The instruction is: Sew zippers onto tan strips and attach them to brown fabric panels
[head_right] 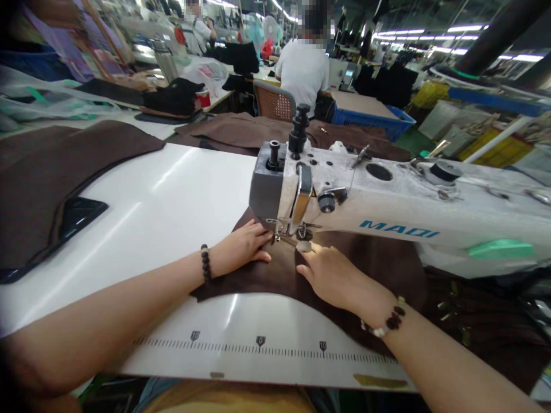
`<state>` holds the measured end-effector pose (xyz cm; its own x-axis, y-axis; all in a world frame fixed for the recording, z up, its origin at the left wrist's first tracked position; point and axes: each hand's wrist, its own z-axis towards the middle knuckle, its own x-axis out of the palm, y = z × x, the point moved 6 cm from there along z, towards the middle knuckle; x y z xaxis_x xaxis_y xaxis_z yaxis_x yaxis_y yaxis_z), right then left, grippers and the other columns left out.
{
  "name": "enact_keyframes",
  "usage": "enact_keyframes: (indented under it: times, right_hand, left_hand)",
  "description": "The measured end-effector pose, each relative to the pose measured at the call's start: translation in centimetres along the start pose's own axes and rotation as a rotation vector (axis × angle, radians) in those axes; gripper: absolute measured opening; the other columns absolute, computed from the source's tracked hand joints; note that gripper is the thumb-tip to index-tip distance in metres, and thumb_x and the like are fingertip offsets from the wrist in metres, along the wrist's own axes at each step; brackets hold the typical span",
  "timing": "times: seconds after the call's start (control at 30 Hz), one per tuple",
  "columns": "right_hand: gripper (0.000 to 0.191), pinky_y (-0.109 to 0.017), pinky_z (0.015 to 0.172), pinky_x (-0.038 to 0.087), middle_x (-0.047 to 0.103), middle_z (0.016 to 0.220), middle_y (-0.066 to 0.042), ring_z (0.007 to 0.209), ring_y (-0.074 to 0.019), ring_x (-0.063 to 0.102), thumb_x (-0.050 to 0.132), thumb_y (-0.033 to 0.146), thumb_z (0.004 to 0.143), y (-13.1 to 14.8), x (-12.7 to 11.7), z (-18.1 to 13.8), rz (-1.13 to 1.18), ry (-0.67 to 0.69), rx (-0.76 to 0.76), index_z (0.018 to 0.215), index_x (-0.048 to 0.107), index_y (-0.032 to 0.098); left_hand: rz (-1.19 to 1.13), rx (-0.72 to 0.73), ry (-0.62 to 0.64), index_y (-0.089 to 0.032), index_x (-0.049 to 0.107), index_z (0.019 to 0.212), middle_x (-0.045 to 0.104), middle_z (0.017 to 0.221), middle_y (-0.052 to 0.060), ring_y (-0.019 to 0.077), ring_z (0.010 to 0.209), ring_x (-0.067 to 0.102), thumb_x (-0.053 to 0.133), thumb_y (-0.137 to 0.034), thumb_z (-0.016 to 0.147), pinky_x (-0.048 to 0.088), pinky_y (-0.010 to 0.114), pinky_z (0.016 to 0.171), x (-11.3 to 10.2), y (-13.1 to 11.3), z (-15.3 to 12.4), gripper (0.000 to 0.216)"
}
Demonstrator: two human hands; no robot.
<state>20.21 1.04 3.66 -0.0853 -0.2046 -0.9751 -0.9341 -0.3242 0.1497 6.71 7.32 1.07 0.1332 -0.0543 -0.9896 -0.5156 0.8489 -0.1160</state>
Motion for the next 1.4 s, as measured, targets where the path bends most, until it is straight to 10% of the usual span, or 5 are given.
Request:
enact_keyframes:
  times: [0.13, 0.4, 0.9, 1.4]
  right_hand:
    - [0.031, -0.029, 0.086, 0.046, 0.063, 0.108, -0.002, 0.096, -0.0166, 0.060, 0.042, 0.022, 0.086, 1.3, -0.9, -0.8, 0.156, 0.142, -0.164, 0.111, 0.059, 0.025]
    - [0.042, -0.056, 0.100, 0.026, 0.030, 0.140, -0.008, 0.130, -0.0233, 0.027, 0.032, 0.023, 0.090, 3.1, 4.1, -1.3, 0.036, -0.144, 0.032, 0.131, 0.038, 0.021]
    - [0.044, -0.054, 0.101, 0.026, 0.029, 0.141, -0.003, 0.129, -0.0231, 0.027, 0.032, 0.024, 0.089, 4.5, 5.1, -1.5, -0.018, -0.168, 0.155, 0.133, 0.034, 0.024]
    - [0.032, -0.045, 0.098, 0.030, 0.045, 0.129, -0.005, 0.118, -0.0198, 0.040, 0.040, 0.019, 0.086, 3.6, 3.1, -1.1, 0.131, -0.233, 0.094, 0.114, 0.053, 0.024]
  left_hand:
    - [0.003, 0.028, 0.005, -0.012, 0.057, 0.104, 0.056, 0.113, 0.009, 0.0206, 0.105, 0.052, 0.057, -0.027, 0.084, 0.039, 0.033, 0.093, -1.7, 0.6, -0.6, 0.026]
    - [0.015, 0.083, -0.113, -0.007, 0.055, 0.106, 0.055, 0.115, 0.012, 0.0209, 0.107, 0.051, 0.051, -0.029, 0.087, 0.039, 0.031, 0.096, 0.0, -4.1, -2.8, 0.029]
    - [0.028, 0.094, -0.092, -0.008, 0.045, 0.121, 0.047, 0.128, 0.012, 0.0219, 0.123, 0.037, 0.042, -0.029, 0.091, 0.027, 0.036, 0.105, 2.3, -4.2, -3.1, 0.037]
    - [-0.178, 0.096, -0.022, -0.010, 0.058, 0.104, 0.057, 0.108, 0.010, 0.0214, 0.101, 0.053, 0.051, -0.025, 0.087, 0.042, 0.033, 0.091, -0.1, -4.0, -3.1, 0.024]
